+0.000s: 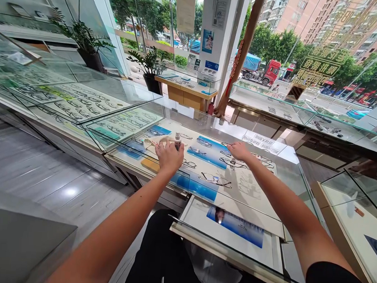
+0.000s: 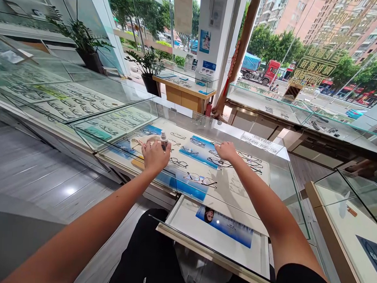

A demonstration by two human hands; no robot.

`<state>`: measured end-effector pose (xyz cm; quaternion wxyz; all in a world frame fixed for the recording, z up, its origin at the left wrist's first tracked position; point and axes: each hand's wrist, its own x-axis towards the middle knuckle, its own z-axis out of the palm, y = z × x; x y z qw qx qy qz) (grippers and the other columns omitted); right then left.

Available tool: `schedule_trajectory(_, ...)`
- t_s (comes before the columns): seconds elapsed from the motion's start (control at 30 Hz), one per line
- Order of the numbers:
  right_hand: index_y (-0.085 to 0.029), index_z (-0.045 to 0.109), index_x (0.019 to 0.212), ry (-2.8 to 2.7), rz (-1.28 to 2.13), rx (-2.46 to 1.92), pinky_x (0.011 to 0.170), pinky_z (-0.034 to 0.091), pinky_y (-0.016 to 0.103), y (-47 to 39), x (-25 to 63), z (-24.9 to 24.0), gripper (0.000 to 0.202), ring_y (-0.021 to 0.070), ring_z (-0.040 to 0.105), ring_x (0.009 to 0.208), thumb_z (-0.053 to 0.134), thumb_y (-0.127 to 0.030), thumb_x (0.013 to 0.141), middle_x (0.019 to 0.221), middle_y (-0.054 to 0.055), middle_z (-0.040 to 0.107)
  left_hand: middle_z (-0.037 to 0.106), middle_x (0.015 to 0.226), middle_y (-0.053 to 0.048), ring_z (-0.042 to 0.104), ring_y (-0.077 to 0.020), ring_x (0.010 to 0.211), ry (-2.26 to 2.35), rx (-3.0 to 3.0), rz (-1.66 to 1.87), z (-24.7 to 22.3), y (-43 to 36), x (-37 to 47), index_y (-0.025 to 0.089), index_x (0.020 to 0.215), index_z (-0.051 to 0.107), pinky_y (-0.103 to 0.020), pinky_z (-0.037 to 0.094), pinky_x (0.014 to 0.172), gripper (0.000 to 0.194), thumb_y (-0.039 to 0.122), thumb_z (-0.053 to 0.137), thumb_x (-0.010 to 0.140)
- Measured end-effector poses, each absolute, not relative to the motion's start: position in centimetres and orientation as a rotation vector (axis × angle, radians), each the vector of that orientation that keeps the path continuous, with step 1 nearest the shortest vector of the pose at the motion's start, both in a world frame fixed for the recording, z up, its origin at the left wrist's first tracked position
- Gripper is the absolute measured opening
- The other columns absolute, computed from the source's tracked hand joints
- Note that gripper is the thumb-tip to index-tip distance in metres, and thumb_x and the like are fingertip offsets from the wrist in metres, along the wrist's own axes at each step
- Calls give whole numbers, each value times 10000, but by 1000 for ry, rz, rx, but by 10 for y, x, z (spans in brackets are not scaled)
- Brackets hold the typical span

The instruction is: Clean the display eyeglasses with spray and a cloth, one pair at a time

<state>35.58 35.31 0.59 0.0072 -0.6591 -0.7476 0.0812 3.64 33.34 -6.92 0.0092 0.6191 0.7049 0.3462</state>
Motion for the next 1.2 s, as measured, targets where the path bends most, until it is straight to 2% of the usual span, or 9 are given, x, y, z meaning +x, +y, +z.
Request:
schedule_trajectory(0.2,-38,692,1322,-2322,251,-2075,1207,286,542,345,350,-1,669,399,444,1467,227,-474,1118,1501,261,605,589,1505,-271,337,-460,1540,2200,1950,1140,-72,335,35,74,1179,706,-672,144,1292,592,556,396,1030)
schedule_trajectory(0.43,-141,692,1372,-2358,247,-1918,1273,251,541,257,355,30,619,341,381,1545,239,-484,1125,1657,162,482,558,1521,-268,336,-440,1538,2158,1938,1222,-71,333,35,76,1265,672,-630,142,1308,576,540,480,983)
schedule_trajectory(0.5,-165,570,1527,-2407,293,-1766,1298,241,554,195,365,32,661,351,322,1591,313,-594,1095,1691,135,441,516,1554,-283,324,-438,1544,2152,1924,1256,-70,332,36,53,1353,616,-621,144,1312,639,538,533,945)
schedule_trajectory(0.57,-270,434,1634,-2466,316,-1742,1312,247,564,125,379,22,726,350,249,1634,387,-692,1045,1750,56,345,475,1583,-299,309,-438,1555,2155,1908,1286,-69,330,37,20,1433,547,-612,148,1317,720,507,583,904)
schedule_trajectory(0.67,-395,210,1706,-2513,211,-1796,1250,400,529,28,409,-11,841,338,246,1643,493,-727,986,1780,-20,258,407,1636,-303,277,-427,1586,2152,1906,1301,-68,326,37,-7,1516,453,-588,145,1329,793,427,617,873)
schedule_trajectory(0.73,-380,128,1721,-2496,67,-1813,1190,480,510,-20,432,-42,925,340,290,1627,539,-717,964,1772,-3,282,341,1684,-288,236,-407,1614,2162,1919,1324,-69,320,37,-9,1564,390,-564,132,1340,822,386,614,879)
schedule_trajectory(0.93,-263,161,1723,-2096,-364,-1965,1146,458,656,-90,487,-119,911,459,404,1535,466,-686,977,1661,141,461,161,1769,-246,90,-375,1663,2213,1843,1277,-88,283,35,30,1659,215,-571,103,1344,838,433,510,986)
schedule_trajectory(1.07,-253,129,1725,-2012,-433,-2001,1189,395,683,-95,492,-134,852,460,378,1544,391,-653,1019,1643,174,462,127,1785,-216,38,-338,1674,2132,1895,1249,-112,247,26,76,1695,145,-548,114,1346,829,528,397,1046)
schedule_trajectory(1.2,-236,116,1724,-1997,-506,-1992,1227,337,686,-80,489,-131,853,455,332,1568,400,-648,1033,1655,198,431,165,1775,-228,118,-341,1667,2068,1849,1251,-133,219,13,76,1701,154,-540,137,1348,837,569,359,1056)
